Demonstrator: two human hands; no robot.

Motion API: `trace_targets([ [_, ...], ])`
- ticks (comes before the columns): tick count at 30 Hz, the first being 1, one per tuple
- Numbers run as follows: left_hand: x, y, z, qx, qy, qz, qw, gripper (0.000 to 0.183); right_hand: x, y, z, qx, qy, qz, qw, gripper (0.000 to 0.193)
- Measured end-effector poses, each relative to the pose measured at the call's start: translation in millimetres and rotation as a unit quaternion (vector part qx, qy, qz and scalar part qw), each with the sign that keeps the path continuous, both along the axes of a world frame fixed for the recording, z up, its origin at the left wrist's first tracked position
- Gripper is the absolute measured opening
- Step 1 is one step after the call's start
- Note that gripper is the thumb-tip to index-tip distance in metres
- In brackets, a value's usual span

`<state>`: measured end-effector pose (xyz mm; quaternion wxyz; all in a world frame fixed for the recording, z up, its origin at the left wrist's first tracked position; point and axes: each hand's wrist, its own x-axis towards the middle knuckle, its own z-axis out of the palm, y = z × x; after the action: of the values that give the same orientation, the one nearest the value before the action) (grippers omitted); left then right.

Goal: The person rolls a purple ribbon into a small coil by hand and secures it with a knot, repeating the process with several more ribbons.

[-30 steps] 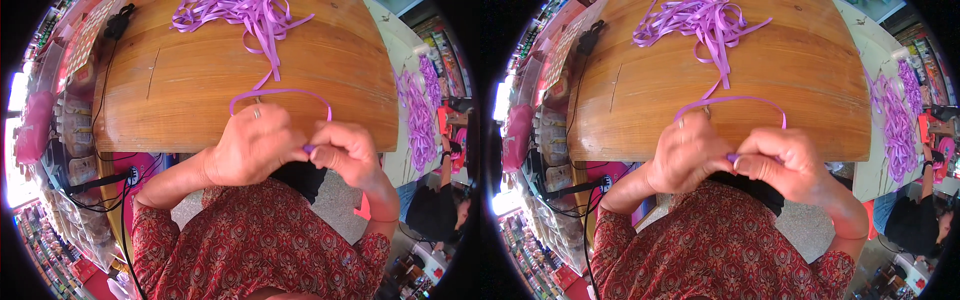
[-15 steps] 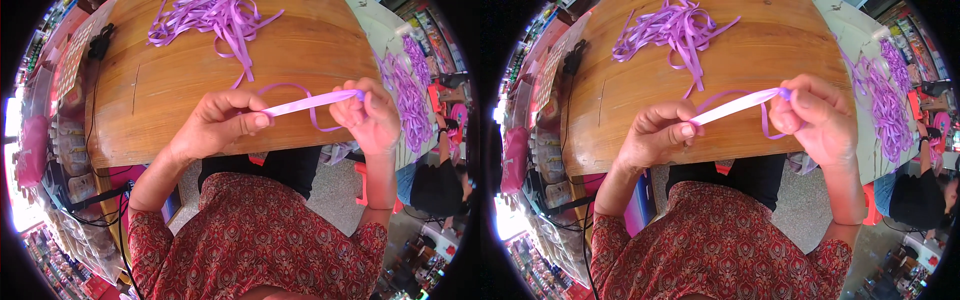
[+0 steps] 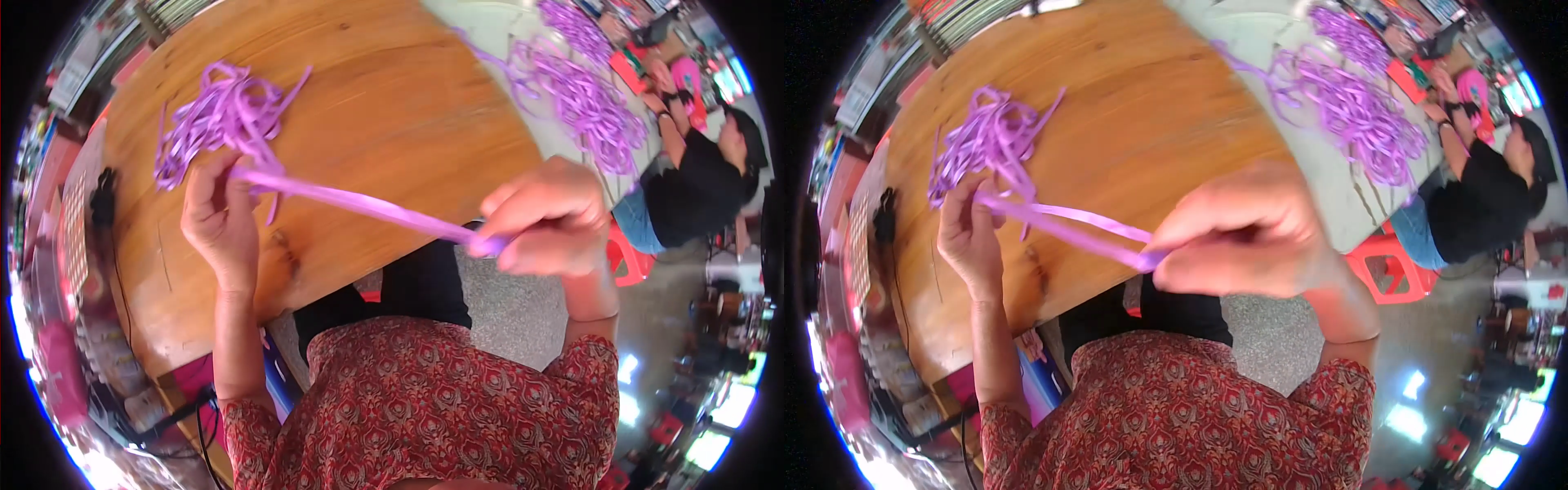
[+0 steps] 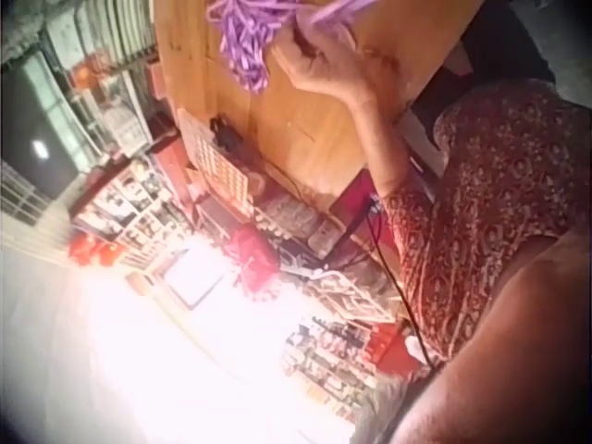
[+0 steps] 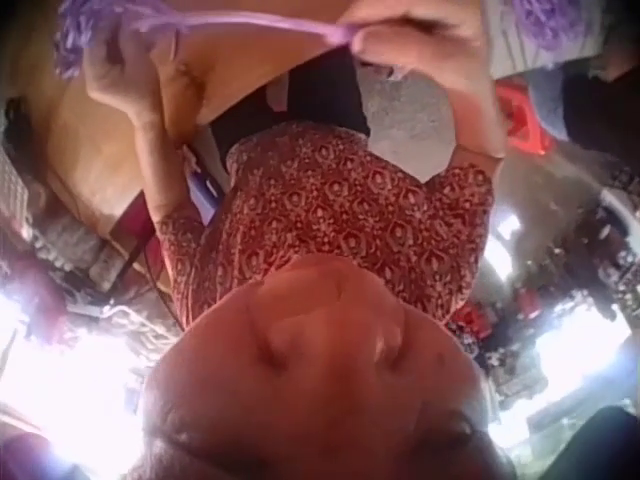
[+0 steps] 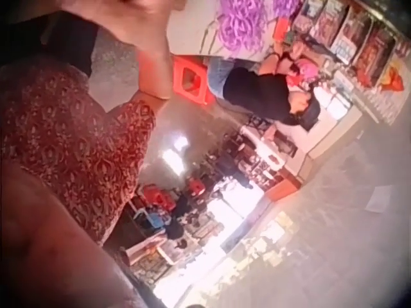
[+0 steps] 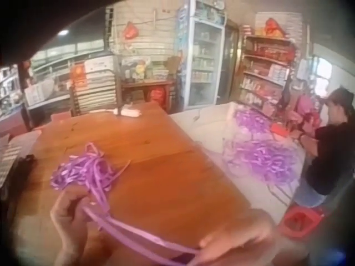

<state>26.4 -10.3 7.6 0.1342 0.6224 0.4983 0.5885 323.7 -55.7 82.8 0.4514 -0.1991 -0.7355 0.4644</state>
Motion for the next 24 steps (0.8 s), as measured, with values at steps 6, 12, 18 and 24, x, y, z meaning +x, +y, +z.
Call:
trace_targets([
  [6, 15, 11, -13, 0.01, -0.004, 0.004, 1.0, 0.009, 11, -18, -10, -0.033, -0.106, -0.072, 0.991, 0.019],
  [12, 22, 31, -13, 0.005, 0.01, -0.011, 1.0, 0.012, 35, -10, -18, -0.189, 0.066, -0.18, 0.963, 0.021],
  [18, 19, 26, -17, -0.141, -0.164, -0.111, 0.97, 0.015, 34, 11, -38, -0.168, 0.183, -0.121, 0.961, 0.022],
  [24, 15, 17, -8, -0.231, -0.333, -0.174, 0.897, 0.02, 38, 23, -51, -0.217, 0.214, -0.124, 0.944, 0.02],
])
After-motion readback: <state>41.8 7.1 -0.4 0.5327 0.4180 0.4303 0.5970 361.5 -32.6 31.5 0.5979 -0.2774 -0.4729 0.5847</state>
